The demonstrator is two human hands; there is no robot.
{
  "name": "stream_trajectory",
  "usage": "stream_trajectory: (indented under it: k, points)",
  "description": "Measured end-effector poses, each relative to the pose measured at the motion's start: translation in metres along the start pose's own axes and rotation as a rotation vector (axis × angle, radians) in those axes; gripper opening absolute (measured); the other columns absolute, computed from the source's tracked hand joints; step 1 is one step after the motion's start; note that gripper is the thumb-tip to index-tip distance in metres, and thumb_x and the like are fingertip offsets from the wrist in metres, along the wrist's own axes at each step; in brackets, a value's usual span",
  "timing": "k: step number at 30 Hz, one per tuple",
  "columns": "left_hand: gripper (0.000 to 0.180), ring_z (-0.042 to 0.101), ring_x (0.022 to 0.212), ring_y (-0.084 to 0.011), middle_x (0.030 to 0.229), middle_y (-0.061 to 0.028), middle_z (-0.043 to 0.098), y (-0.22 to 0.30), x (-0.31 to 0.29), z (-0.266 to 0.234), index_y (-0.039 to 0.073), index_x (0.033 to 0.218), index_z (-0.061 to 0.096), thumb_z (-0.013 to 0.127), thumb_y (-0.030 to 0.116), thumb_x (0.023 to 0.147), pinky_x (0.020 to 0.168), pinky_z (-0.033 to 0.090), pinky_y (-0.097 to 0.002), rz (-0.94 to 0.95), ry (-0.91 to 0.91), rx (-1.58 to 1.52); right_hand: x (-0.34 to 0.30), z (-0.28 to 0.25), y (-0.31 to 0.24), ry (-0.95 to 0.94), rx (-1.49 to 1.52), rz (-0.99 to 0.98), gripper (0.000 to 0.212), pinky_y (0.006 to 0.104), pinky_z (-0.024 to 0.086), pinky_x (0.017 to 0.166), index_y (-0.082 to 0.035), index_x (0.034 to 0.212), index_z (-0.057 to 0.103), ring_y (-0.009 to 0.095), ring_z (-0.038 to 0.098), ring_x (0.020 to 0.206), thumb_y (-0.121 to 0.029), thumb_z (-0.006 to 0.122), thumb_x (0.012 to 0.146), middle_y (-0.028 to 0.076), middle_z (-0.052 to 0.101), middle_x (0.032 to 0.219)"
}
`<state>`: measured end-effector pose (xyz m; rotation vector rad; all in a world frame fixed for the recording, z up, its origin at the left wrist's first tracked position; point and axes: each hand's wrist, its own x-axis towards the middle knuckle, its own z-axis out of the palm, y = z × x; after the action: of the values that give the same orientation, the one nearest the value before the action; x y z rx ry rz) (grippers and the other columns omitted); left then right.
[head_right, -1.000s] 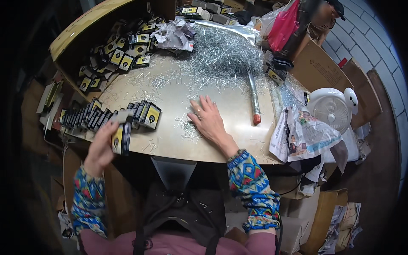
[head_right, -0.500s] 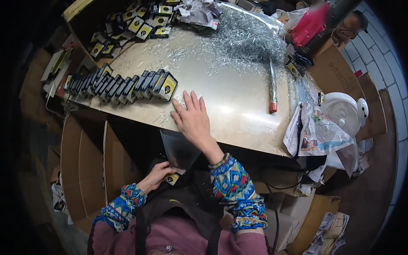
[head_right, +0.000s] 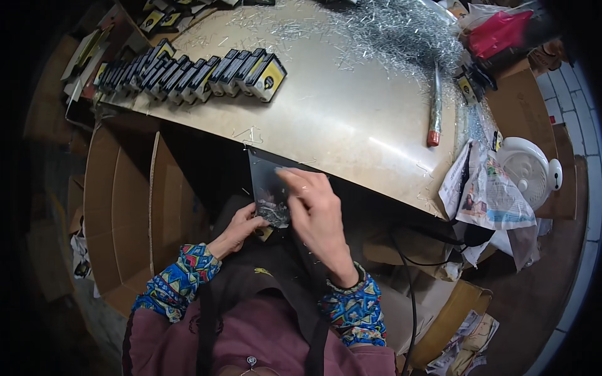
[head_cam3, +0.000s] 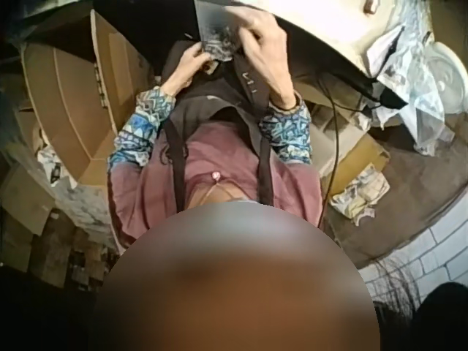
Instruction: Packaging small items from a workbench into boxes and organizing them.
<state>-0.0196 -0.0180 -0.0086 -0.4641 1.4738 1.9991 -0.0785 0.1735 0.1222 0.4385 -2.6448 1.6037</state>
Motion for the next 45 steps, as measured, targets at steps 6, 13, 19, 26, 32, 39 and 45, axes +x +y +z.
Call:
stream_trajectory:
  k: [6,13,19,26,32,39,45]
  points:
    - [0.071,0.064,0.103,-0.042,0.11,-0.0263,0.063,-0.013,-0.008,0.019,-0.002,0.121,0.039,0.083,0.026,0.074,0.089,0.051,-0.0441,0.249,0.131,0.619,-0.027,0.041,0.041,0.022,-0.414,-0.21,0.043,0.0397,0.051,0.081,-0.002,0.114,0.067,0.034,0.059,0.095,0.009,0.061,0.073,0.014,0.064,0.105]
    - [0.052,0.061,0.095,-0.0432,0.102,-0.0237,0.062,-0.028,-0.003,0.014,-0.003,0.111,0.048,0.077,0.018,0.074,0.079,0.05,-0.0492,0.569,0.298,0.884,-0.066,0.061,0.052,-0.322,-0.299,-0.193,0.048,0.0398,0.051,0.09,0.002,0.126,0.057,0.037,0.058,0.106,0.003,0.062,0.078,0.018,0.06,0.117]
    - [0.065,0.061,0.106,-0.04,0.105,-0.0206,0.063,-0.03,-0.015,-0.02,0.001,0.123,0.05,0.082,0.021,0.07,0.089,0.049,-0.0457,0.587,0.257,1.007,-0.066,0.053,0.04,-0.477,-0.019,-0.051,0.041,0.0404,0.05,0.098,0.0,0.129,0.059,0.04,0.058,0.12,-0.002,0.063,0.087,0.023,0.057,0.134]
    - [0.067,0.061,0.085,-0.0212,0.096,-0.0098,0.06,0.012,-0.034,-0.001,0.004,0.132,0.049,0.079,0.028,0.077,0.079,0.05,-0.0332,0.714,0.26,0.61,-0.031,0.012,0.02,-0.267,0.198,0.174,0.031,0.0302,0.054,0.087,0.0,0.123,0.066,0.02,0.069,0.101,-0.004,0.065,0.093,0.015,0.071,0.114]
    - [0.076,0.06,0.088,-0.0216,0.099,-0.0111,0.06,0.028,-0.016,0.007,0.004,0.134,0.051,0.062,0.065,0.088,0.08,0.049,-0.0327,0.708,0.251,0.485,-0.028,0.013,0.019,-0.151,0.16,0.275,0.028,0.0252,0.055,0.077,0.001,0.12,0.068,0.014,0.071,0.087,-0.005,0.066,0.093,0.012,0.075,0.1]
    - [0.095,0.056,0.11,-0.034,0.122,-0.0195,0.051,0.049,-0.018,0.027,0.001,0.148,0.032,0.085,0.023,0.073,0.093,0.047,-0.0387,0.827,0.121,0.741,-0.013,0.008,0.016,-0.13,0.068,0.237,0.022,0.0238,0.055,0.07,0.003,0.113,0.07,0.01,0.069,0.077,-0.005,0.067,0.093,0.011,0.075,0.091]
    - [0.087,0.055,0.11,-0.0356,0.124,-0.0212,0.05,0.055,-0.015,0.039,0.0,0.147,0.032,0.073,0.002,0.071,0.094,0.047,-0.0404,0.95,0.281,0.822,-0.004,-0.005,0.0,-0.238,0.151,0.227,0.025,0.0248,0.056,0.075,0.004,0.115,0.069,0.011,0.069,0.083,-0.005,0.07,0.092,0.01,0.075,0.093]
